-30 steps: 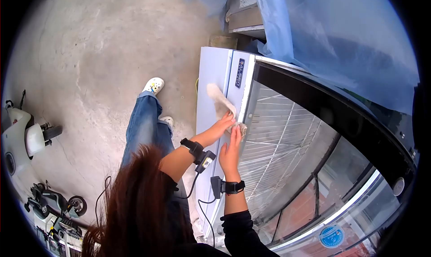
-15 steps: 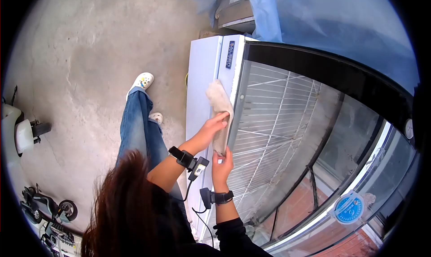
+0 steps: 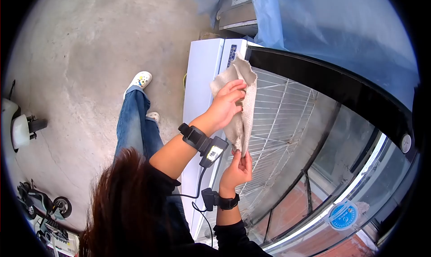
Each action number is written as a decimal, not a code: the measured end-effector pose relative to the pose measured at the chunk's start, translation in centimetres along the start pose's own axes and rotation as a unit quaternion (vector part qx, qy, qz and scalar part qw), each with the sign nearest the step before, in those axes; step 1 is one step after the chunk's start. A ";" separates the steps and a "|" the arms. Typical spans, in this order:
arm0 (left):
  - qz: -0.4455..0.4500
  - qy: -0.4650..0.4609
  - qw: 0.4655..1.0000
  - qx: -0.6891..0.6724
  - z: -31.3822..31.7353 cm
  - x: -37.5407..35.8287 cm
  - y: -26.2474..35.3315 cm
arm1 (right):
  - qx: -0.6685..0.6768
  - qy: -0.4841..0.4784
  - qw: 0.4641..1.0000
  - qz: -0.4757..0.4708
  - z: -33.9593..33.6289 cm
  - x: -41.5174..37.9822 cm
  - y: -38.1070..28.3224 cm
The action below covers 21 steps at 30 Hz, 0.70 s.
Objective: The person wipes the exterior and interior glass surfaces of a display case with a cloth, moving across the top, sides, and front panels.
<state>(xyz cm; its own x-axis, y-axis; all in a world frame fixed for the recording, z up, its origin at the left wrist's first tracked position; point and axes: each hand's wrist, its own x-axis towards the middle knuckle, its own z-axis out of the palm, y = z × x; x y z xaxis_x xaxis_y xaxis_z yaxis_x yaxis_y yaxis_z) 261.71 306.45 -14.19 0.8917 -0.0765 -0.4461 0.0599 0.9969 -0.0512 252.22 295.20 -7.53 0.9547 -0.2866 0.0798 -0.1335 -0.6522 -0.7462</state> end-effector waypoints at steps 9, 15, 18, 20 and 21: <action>-0.195 0.137 0.967 -0.086 -4.3 -1.3 -2.3 | 0.027 0.000 0.995 0.095 -0.7 -0.6 1.7; -0.205 0.104 0.972 -0.043 -4.4 -1.9 -1.4 | 0.005 -0.094 0.950 0.297 -1.6 -1.8 4.7; -0.171 0.114 0.978 0.025 -3.4 -2.0 -0.9 | 0.067 -0.139 0.901 0.406 -0.4 -1.1 4.6; -0.135 0.118 0.983 0.042 -2.5 -1.7 -0.6 | 0.060 -0.160 0.897 0.409 0.5 -0.4 4.7; -0.093 0.085 0.988 0.089 -1.7 -1.6 0.0 | 0.112 -0.142 0.886 0.426 1.2 0.2 4.2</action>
<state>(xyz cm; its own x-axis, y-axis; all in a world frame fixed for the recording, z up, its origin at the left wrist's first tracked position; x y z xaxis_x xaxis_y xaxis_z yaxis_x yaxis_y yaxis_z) 259.50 306.50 -15.00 0.7711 -0.2451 -0.5877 0.3064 0.9519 0.0051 252.15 293.22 -11.45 0.5653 -0.3987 -0.7221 -0.8127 -0.1197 -0.5702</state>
